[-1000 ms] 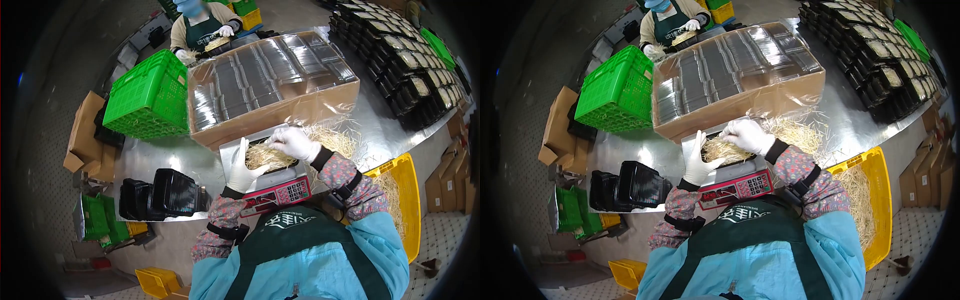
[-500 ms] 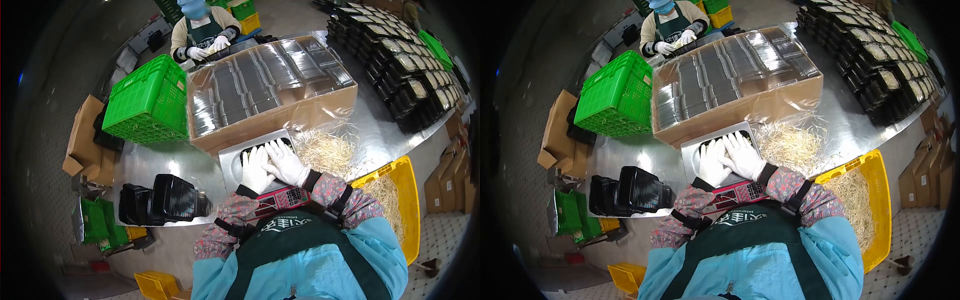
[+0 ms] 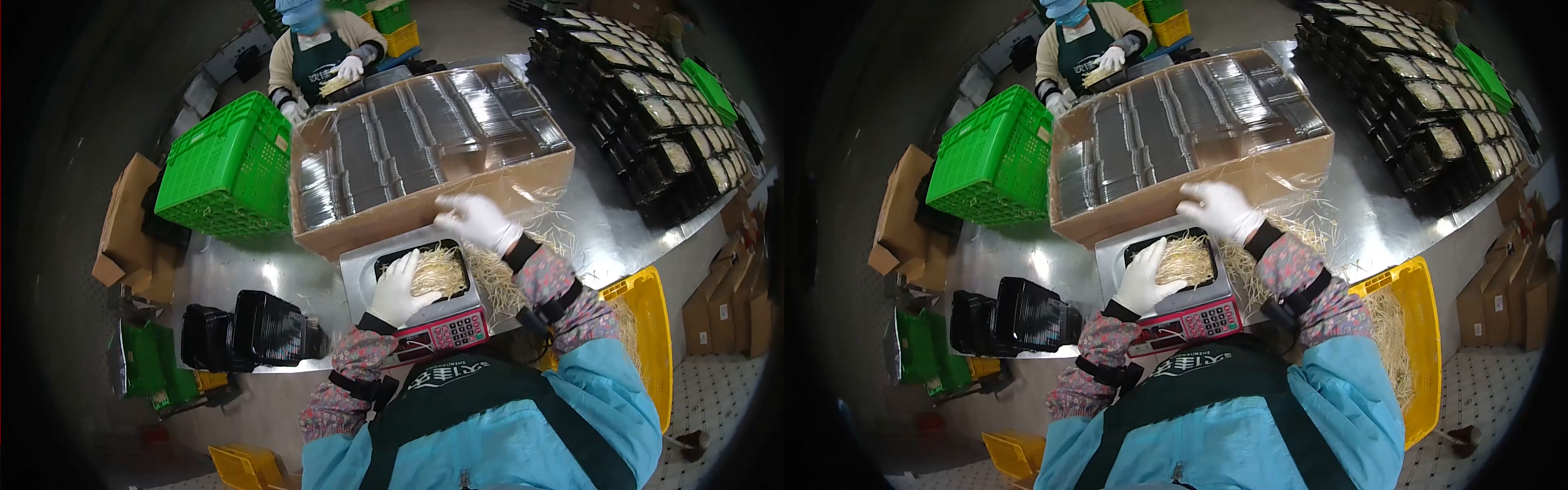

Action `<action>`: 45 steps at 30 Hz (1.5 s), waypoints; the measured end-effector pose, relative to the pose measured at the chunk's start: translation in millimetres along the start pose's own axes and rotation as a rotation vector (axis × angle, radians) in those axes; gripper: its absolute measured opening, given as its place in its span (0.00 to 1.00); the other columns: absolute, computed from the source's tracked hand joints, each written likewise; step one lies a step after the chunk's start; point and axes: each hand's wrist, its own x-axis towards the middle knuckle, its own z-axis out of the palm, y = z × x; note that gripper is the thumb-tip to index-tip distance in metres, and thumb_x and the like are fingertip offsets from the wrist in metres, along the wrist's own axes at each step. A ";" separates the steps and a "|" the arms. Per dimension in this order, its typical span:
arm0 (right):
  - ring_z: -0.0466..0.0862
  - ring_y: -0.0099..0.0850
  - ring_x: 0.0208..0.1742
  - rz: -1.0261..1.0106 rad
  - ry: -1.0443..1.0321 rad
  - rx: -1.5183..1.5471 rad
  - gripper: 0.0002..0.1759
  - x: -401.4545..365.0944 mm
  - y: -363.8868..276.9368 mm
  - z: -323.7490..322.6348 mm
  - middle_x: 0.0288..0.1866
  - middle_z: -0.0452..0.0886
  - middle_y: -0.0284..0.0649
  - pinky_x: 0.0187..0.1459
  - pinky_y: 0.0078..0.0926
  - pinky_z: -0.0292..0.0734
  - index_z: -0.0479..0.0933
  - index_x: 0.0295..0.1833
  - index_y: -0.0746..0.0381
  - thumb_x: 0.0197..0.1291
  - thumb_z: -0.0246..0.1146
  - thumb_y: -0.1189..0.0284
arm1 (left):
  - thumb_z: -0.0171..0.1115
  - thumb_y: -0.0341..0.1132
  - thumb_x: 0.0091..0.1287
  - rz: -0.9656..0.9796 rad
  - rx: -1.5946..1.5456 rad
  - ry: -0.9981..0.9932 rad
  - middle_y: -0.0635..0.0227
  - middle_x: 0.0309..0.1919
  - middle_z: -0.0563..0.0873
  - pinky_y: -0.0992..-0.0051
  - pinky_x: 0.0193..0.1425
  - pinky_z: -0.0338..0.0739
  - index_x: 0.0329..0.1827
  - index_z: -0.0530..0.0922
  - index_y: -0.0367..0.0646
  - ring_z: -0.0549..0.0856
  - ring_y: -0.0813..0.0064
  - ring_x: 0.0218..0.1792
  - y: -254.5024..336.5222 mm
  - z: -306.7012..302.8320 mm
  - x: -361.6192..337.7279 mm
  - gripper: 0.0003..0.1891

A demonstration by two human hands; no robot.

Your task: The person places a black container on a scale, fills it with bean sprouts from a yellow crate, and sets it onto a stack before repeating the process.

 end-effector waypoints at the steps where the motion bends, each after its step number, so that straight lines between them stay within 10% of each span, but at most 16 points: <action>1: 0.83 0.45 0.55 0.039 0.099 -0.136 0.25 18.0 17.3 -23.1 0.54 0.84 0.48 0.59 0.39 0.77 0.81 0.58 0.61 0.62 0.61 0.56 | 0.73 0.53 0.55 -0.001 -0.071 0.033 0.45 0.65 0.73 0.59 0.71 0.66 0.72 0.63 0.30 0.71 0.48 0.67 0.4 -3.4 -1.5 0.48; 8: 0.85 0.43 0.54 0.648 -0.280 -0.703 0.26 93.0 178.3 -81.3 0.51 0.86 0.47 0.56 0.37 0.78 0.85 0.51 0.58 0.49 0.65 0.55 | 0.78 0.33 0.54 -0.170 -0.430 0.300 0.51 0.65 0.76 0.67 0.74 0.64 0.71 0.68 0.35 0.73 0.61 0.67 1.8 -22.7 -28.3 0.41; 12: 0.87 0.44 0.43 0.296 -0.189 -0.733 0.11 90.9 170.6 -75.1 0.37 0.87 0.46 0.49 0.37 0.80 0.87 0.36 0.56 0.48 0.69 0.63 | 0.78 0.33 0.53 -0.299 -0.497 0.301 0.50 0.69 0.72 0.68 0.76 0.62 0.71 0.67 0.34 0.69 0.62 0.72 5.6 -45.7 -44.6 0.42; 22: 0.85 0.40 0.41 -0.150 0.361 -0.597 0.11 62.7 103.5 -95.8 0.37 0.85 0.41 0.42 0.37 0.80 0.84 0.41 0.55 0.60 0.66 0.61 | 0.78 0.54 0.45 0.043 0.085 0.118 0.56 0.57 0.80 0.57 0.66 0.69 0.65 0.74 0.40 0.77 0.56 0.58 18.7 11.9 23.4 0.45; 26: 0.84 0.24 0.38 -0.273 0.646 0.075 0.11 18.7 34.4 -121.2 0.42 0.86 0.37 0.40 0.20 0.78 0.82 0.52 0.63 0.65 0.66 0.72 | 0.74 0.56 0.48 0.025 0.171 0.063 0.61 0.55 0.80 0.59 0.63 0.71 0.62 0.77 0.46 0.77 0.59 0.57 2.1 24.1 25.3 0.39; 29: 0.81 0.14 0.39 0.016 0.521 0.497 0.15 -21.0 16.4 -123.2 0.50 0.85 0.34 0.38 0.13 0.76 0.79 0.57 0.66 0.67 0.64 0.74 | 0.76 0.54 0.48 0.039 0.163 0.024 0.58 0.57 0.80 0.60 0.65 0.71 0.65 0.75 0.43 0.78 0.57 0.58 1.5 20.0 27.0 0.42; 36: 0.82 0.17 0.33 0.259 0.416 0.954 0.19 -75.9 -0.3 -77.6 0.46 0.83 0.33 0.27 0.12 0.76 0.75 0.60 0.64 0.65 0.66 0.72 | 0.78 0.39 0.53 -0.001 -0.248 0.120 0.51 0.64 0.77 0.67 0.73 0.65 0.71 0.68 0.36 0.75 0.59 0.67 -2.8 -30.7 7.8 0.42; 41: 0.82 0.20 0.37 0.186 0.195 1.060 0.25 -99.6 -22.2 -23.9 0.45 0.79 0.33 0.30 0.14 0.78 0.69 0.68 0.63 0.66 0.62 0.77 | 0.64 0.34 0.70 -0.116 -1.261 0.274 0.52 0.68 0.71 0.73 0.60 0.77 0.79 0.48 0.35 0.78 0.69 0.61 13.2 -66.1 -24.8 0.41; 45: 0.78 0.19 0.34 0.255 0.064 0.940 0.26 -115.7 -22.5 14.5 0.40 0.77 0.32 0.32 0.14 0.75 0.68 0.70 0.60 0.67 0.61 0.78 | 0.60 0.23 0.70 -0.292 -1.015 0.228 0.71 0.34 0.85 0.83 0.41 0.78 0.59 0.78 0.36 0.83 0.84 0.32 31.9 -42.8 -51.3 0.15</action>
